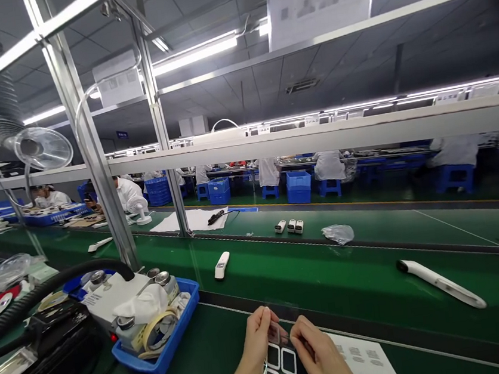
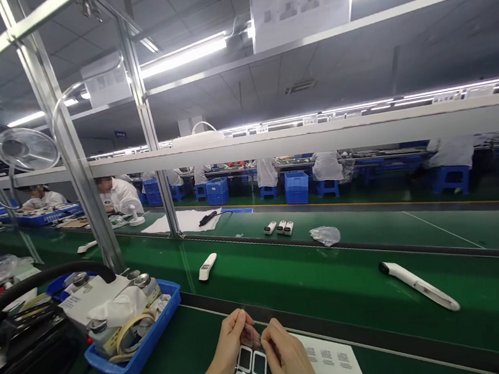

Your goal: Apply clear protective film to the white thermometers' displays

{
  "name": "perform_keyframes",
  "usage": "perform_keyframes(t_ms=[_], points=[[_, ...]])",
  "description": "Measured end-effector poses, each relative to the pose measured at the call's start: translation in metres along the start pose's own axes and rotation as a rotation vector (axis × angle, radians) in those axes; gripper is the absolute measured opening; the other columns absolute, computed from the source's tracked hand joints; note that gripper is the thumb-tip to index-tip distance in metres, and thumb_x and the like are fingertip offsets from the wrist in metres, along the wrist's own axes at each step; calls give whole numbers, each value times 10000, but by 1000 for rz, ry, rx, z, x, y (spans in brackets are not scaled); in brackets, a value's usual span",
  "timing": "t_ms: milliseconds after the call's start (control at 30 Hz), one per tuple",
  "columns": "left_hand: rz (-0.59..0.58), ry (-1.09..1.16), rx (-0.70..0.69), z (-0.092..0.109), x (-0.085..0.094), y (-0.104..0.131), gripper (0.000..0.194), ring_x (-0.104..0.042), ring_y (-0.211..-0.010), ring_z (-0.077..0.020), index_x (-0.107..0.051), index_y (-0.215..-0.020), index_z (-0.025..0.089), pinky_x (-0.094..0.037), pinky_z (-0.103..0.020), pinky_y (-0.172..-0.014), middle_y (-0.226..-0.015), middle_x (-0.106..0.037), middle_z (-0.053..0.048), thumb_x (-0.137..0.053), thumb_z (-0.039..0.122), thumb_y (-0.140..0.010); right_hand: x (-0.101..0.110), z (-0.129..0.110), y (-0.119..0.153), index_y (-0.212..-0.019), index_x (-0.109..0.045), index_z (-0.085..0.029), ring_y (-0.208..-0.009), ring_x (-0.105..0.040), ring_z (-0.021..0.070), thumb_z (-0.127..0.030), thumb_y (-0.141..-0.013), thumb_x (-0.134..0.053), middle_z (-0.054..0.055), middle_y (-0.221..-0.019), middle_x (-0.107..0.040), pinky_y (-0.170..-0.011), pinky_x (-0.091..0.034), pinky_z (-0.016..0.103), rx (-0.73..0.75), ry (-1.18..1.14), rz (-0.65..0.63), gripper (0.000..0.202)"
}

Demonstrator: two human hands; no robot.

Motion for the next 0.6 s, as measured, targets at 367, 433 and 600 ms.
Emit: perform_keyframes(t_ms=[367, 433, 600], points=[[76, -295, -144, 10, 25, -10, 530, -566, -584, -169, -567, -779, 169, -432, -279, -589, -627, -602, -28, -433, 682, -781, 38, 21, -4, -790, -560, -204, -629, -497, 177, -504, -865, -537, 19, -733, -547, -551, -414, 252, -295, -224, 486, 310], [98, -380, -196, 14, 32, -11, 497, -579, -688, -189, -621, -844, 166, -438, -301, -688, -721, -630, -50, -442, 628, -804, 48, 25, -3, -839, -582, -199, -637, -514, 182, -523, -836, -572, 28, -760, -573, -540, -421, 252, -371, -277, 545, 324], [123, -515, -225, 10, 40, -11, 442, -590, -882, -230, -610, -1092, 184, -419, -344, -853, -906, -660, -77, -464, 505, -825, 86, 41, -2, -896, -618, -182, -582, -507, 179, -553, -805, -592, 50, -748, -595, -448, -384, 247, -398, -222, 624, 382]])
Point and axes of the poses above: each hand's wrist, its own y-axis away from the middle knuckle, its own x-axis out of the back of the hand, z = x × y, the point moved 5 cm from there along -y, towards the middle knuckle
